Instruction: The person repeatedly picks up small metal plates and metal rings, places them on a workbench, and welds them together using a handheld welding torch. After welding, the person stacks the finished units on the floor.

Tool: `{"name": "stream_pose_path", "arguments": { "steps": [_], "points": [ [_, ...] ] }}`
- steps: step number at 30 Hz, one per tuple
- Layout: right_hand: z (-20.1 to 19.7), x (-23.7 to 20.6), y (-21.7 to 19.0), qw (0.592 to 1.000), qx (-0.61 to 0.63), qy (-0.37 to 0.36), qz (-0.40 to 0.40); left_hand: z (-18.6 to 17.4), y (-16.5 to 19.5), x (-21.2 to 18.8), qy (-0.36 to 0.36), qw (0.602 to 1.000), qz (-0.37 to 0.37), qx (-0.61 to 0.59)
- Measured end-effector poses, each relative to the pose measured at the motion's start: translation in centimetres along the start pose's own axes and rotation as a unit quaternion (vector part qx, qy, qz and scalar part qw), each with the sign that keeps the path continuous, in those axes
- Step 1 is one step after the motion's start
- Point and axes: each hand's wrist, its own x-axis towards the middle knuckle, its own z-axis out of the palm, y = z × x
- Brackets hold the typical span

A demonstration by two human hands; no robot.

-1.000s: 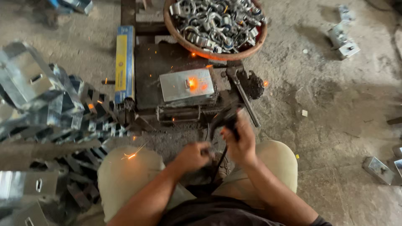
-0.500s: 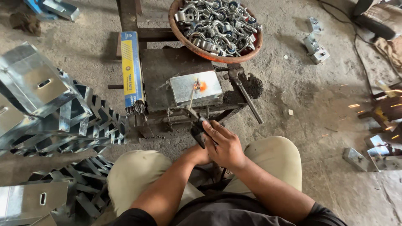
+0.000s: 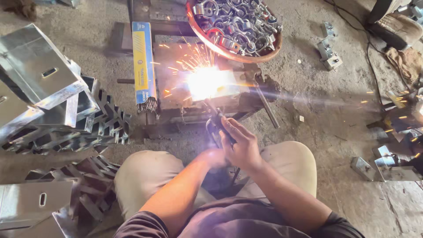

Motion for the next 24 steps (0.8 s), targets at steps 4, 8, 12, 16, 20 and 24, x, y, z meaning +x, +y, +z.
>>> {"name": "stream_pose_path", "arguments": {
  "steps": [4, 8, 12, 16, 20, 24],
  "points": [
    [-0.1, 0.1, 0.1, 1.000, 0.010, 0.008, -0.005, 0.2, -0.2, 0.1, -0.005, 1.000, 0.016, -0.006],
    [-0.3, 0.1, -0.1, 1.000, 0.000, 0.009, 0.021, -0.6, 1.0, -1.0, -0.024, 0.999, -0.029, 0.004],
    [-0.3, -0.1, -0.2, 1.000, -0.010, 0.014, 0.020, -1.3, 2.0, -2.2, -0.019, 0.983, -0.181, -0.016],
    [-0.3, -0.1, 0.2, 1.000, 0.002, 0.001, 0.016, -0.9, 1.4, -1.4, -0.012, 0.997, -0.060, 0.046],
    [-0.3, -0.1, 0.5, 1.000, -0.005, 0.002, -0.013, 0.1, 0.0, 0.0, -0.023, 0.999, -0.029, -0.036],
    [-0.2, -0.2, 0.6, 1.000, 0.009, -0.007, 0.011, 0.2, -0.3, -0.1, -0.014, 1.000, -0.010, 0.000]
  ]
}}
